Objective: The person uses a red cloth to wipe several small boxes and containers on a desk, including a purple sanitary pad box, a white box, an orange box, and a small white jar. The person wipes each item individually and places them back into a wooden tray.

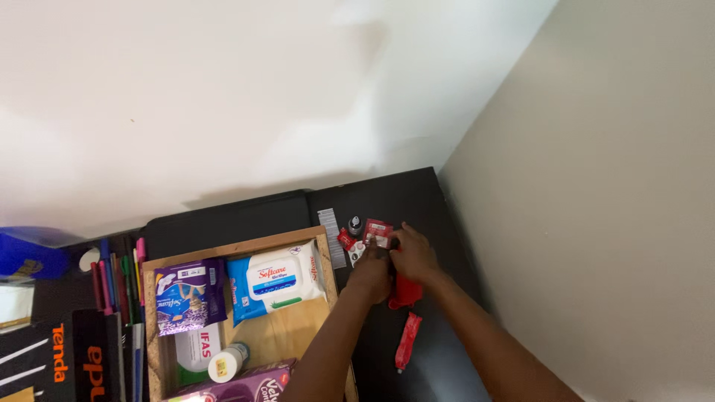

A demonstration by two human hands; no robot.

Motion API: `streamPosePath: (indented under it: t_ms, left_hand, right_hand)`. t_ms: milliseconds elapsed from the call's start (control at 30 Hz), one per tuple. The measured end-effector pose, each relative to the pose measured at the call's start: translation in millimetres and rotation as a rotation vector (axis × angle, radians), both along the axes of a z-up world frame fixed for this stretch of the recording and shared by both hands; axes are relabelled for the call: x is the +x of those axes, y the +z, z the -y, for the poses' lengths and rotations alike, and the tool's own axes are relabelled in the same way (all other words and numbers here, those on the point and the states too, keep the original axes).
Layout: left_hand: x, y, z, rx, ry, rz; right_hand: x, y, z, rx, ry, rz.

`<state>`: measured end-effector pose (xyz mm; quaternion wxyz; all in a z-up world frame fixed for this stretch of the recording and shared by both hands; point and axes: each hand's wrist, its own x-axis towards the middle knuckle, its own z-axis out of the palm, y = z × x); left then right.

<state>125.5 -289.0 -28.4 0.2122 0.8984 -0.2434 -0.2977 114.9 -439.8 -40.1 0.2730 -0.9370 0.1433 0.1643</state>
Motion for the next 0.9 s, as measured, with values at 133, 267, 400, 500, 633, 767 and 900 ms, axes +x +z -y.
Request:
streamPosePath:
  t_ms: [133, 267, 400, 500, 633, 767, 900]
  left_hand:
    - [-11, -10, -5, -0.171, 0.071, 0.098]
    - [-13, -10, -3, -0.123, 0.079, 0.092]
    - [-12, 5, -2, -0.163, 0.212, 0.033]
    - [-15, 19, -5, -0.270, 0.302, 0.050]
    - [-14, 39, 1, -0.342, 0.391, 0.090]
    - [-22, 62, 2, -0.583, 0.523, 0.087]
    - [-45, 78, -4, -0.646, 0.661, 0.024]
  right_hand:
    - [32, -3, -5, -0.060, 0.086, -0.102]
    - [41, 3, -13, -0.013, 0.037, -0.223]
    - [33, 9, -13, 0.141, -0.166, -0.206]
    - [21, 19, -10, 0.162, -0.242, -0.072]
    - [-3, 45, -9, 0.111, -0.232, 0.382]
    - [-41, 92, -31, 0.026, -0.161, 0.664]
    - [-89, 141, -67, 0.065, -0.101, 0.619]
